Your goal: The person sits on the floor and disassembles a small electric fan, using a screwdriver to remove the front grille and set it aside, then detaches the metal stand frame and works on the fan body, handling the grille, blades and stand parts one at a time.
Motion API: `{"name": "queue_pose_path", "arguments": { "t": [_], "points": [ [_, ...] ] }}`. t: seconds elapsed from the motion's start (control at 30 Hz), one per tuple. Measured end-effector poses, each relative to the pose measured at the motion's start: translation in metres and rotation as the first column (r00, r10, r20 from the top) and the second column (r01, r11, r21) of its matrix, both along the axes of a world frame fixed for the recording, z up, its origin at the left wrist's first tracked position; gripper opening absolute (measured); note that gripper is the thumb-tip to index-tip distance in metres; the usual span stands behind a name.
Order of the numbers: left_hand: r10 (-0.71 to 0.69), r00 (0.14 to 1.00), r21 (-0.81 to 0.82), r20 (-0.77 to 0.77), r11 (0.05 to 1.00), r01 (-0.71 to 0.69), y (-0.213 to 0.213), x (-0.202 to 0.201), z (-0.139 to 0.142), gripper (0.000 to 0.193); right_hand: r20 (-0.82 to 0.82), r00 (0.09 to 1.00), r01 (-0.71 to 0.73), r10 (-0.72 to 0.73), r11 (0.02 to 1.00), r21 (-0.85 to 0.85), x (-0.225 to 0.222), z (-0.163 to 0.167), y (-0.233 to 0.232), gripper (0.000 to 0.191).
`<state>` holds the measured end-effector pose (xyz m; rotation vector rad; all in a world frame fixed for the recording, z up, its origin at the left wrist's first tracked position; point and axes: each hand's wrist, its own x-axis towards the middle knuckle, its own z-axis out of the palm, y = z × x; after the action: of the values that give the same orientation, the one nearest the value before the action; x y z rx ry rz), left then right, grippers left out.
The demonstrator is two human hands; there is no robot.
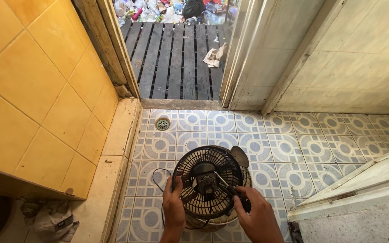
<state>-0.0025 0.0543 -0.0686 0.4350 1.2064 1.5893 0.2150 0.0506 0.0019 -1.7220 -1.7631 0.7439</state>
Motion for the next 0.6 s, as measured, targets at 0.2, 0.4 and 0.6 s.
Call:
{"name": "queue_pose_path", "arguments": {
  "t": [0.2,0.4,0.6],
  "points": [
    [-0.064,0.995,0.029,0.077,0.998,0.062,0.002,-0.010,0.013,0.041,-0.231,0.957,0.112,-0.174,0.960,-0.257,0.012,-0.032,-0.001,0.028],
    [-0.075,0.984,-0.093,0.159,0.992,0.090,0.007,-0.019,0.016,0.043,-0.728,0.517,0.014,-0.450,0.855,-0.518,0.013,-0.041,0.007,0.028],
    [-0.099,0.980,-0.113,0.174,0.986,0.120,0.005,-0.032,0.010,0.046,-0.933,0.288,-0.400,-0.216,0.858,-0.323,0.021,-0.019,0.004,0.038]
  ]
}}
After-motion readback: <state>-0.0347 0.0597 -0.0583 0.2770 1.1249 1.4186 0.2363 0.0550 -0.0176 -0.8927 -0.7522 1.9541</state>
